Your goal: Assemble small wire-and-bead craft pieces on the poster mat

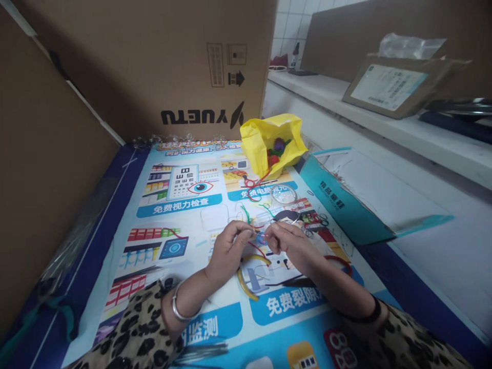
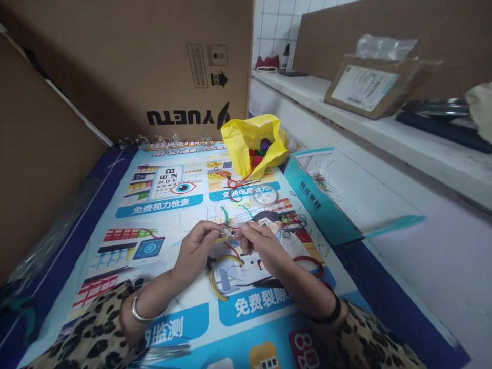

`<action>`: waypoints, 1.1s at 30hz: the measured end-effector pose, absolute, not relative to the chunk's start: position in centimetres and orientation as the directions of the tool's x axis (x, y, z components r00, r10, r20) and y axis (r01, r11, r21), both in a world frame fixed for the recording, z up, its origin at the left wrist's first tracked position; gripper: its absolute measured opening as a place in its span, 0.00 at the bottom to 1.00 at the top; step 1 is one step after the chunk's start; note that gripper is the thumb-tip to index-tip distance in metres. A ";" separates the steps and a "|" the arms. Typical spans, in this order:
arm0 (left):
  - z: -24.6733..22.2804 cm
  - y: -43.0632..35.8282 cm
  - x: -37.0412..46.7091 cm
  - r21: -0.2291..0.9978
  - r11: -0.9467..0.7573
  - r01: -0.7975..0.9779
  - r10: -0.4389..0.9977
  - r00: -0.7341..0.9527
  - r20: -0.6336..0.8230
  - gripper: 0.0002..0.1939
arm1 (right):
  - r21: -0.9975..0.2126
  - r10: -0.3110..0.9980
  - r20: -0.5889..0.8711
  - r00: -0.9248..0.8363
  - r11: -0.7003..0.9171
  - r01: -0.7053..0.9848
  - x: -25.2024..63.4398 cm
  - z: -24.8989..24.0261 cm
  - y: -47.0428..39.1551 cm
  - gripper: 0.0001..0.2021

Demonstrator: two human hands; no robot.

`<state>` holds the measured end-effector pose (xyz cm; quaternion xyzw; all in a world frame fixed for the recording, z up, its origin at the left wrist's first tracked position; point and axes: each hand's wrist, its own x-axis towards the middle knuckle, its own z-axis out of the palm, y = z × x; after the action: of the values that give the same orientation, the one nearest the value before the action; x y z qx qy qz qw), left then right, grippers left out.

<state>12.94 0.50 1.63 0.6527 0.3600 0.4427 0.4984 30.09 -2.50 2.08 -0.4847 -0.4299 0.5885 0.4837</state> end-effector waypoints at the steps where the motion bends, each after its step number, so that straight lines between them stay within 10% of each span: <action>1: 1.6 0.5 13.0 0.970 -0.243 0.027 0.911 0.351 0.219 0.08 | -0.977 0.986 -0.153 -0.063 -0.161 -0.138 30.1 2.0 -2.5 0.15; 33: 1.3 0.5 13.0 0.981 -0.194 0.010 0.881 0.441 0.170 0.10 | -0.988 0.986 -0.144 -0.088 -0.148 -0.037 30.1 1.5 -2.5 0.16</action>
<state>13.02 0.52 1.26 0.6576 0.3386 0.4057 0.5369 30.09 -2.54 1.53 -0.5027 -0.4718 0.5667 0.4511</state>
